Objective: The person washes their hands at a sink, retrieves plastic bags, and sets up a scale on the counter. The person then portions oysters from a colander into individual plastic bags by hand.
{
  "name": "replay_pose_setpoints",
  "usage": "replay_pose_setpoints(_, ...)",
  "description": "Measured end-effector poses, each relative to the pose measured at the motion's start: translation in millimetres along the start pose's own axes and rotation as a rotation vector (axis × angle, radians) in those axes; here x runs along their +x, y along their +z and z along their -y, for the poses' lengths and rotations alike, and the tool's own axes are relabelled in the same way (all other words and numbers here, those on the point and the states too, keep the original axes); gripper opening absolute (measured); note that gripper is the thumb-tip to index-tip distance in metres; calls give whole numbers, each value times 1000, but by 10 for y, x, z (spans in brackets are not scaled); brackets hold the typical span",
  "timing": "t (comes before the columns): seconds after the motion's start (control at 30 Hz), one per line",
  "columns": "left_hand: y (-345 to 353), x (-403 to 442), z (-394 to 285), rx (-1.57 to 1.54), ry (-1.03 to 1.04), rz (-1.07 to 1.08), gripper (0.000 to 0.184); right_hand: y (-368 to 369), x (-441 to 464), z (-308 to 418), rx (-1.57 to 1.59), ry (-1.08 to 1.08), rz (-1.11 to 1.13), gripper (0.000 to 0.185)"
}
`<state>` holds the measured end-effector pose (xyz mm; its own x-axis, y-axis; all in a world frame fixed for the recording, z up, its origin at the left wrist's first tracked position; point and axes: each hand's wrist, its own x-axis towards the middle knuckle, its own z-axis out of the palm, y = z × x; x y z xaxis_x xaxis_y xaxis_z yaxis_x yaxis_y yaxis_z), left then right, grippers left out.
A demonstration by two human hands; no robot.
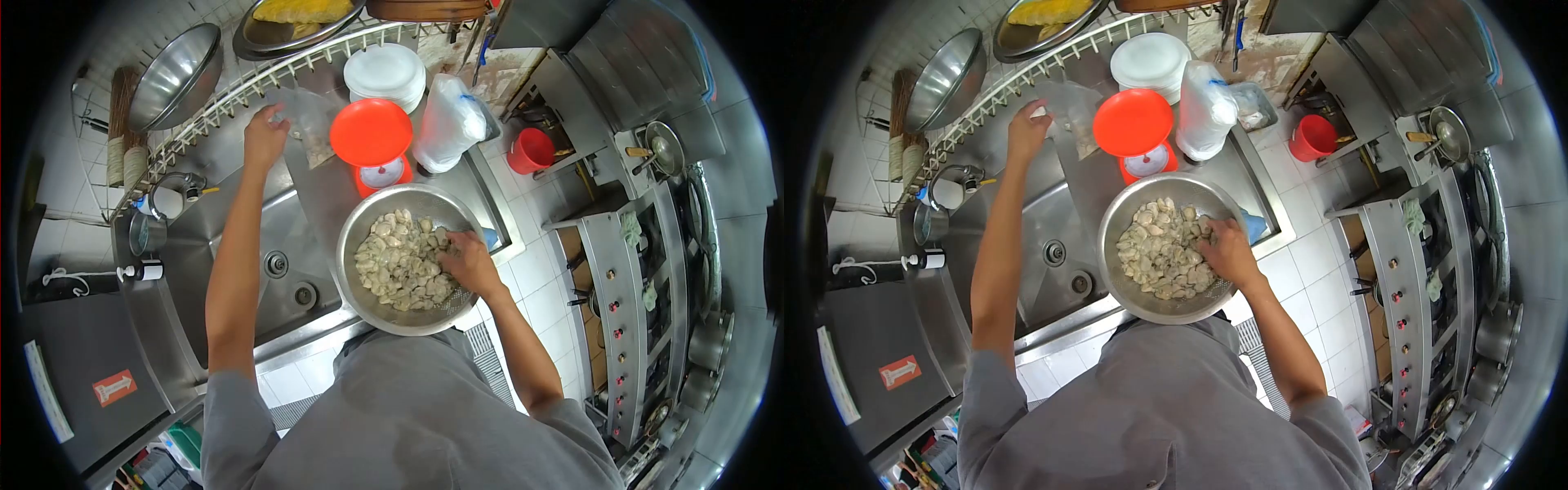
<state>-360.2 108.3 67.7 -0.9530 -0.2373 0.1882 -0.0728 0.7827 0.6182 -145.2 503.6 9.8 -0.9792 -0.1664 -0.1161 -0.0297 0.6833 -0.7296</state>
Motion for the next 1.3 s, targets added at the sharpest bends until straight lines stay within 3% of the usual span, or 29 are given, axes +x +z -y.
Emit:
replay_pose_setpoints(0.03,-47,-139,-162,-110,-1,80,39,30,10,2,-70,-49,14,54)
replay_pose_setpoints(0.07,-83,-262,-334,-219,-2,157,35,72,27,8,-136,27,138,79)
replay_pose_setpoints(0.1,-104,-381,-516,-220,3,156,35,134,22,52,-136,26,133,79)
replay_pose_setpoints(0.2,-82,-645,-1055,-343,364,243,28,366,-12,148,-282,82,178,104)
replay_pose_setpoints(0.27,-51,-699,-1385,-357,455,248,26,426,7,173,-300,40,187,103)
replay_pose_setpoints(0.33,-30,-733,-1688,-246,739,184,28,441,24,143,-317,1,201,101)
replay_pose_setpoints(0.4,105,-668,-1888,-251,828,165,30,428,42,81,-323,-49,239,107)
replay_pose_setpoints(0.47,230,-607,-2065,-260,923,148,32,327,22,204,-337,-5,235,107)
replay_pose_setpoints(0.53,351,-560,-2179,-63,1077,132,34,322,12,219,-352,42,231,107)
replay_pose_setpoints(0.6,565,-399,-2175,49,1033,99,32,408,16,134,-377,-62,112,107)
replay_pose_setpoints(0.67,643,-265,-2219,161,991,63,30,422,45,166,-340,-40,147,108)
replay_pose_setpoints(0.73,581,-186,-2281,219,951,294,22,403,68,178,-304,-12,184,110)
replay_pose_setpoints(0.87,477,-133,-2345,176,937,318,16,407,114,105,-289,-14,246,105)
replay_pose_setpoints(0.93,408,-117,-2362,47,914,236,14,396,117,105,-301,-33,235,103)
replay_pose_setpoints(1.07,403,-94,-2346,96,1010,243,15,435,81,103,-303,-46,203,97)
replay_pose_setpoints(1.17,622,-113,-2180,27,1089,94,16,425,95,139,-320,-66,186,94)
replay_pose_setpoints(1.23,614,-115,-2208,54,934,338,17,413,87,154,-329,-59,191,94)
replay_pose_setpoints(1.3,610,-115,-2238,11,867,379,17,407,84,148,-318,-50,198,94)
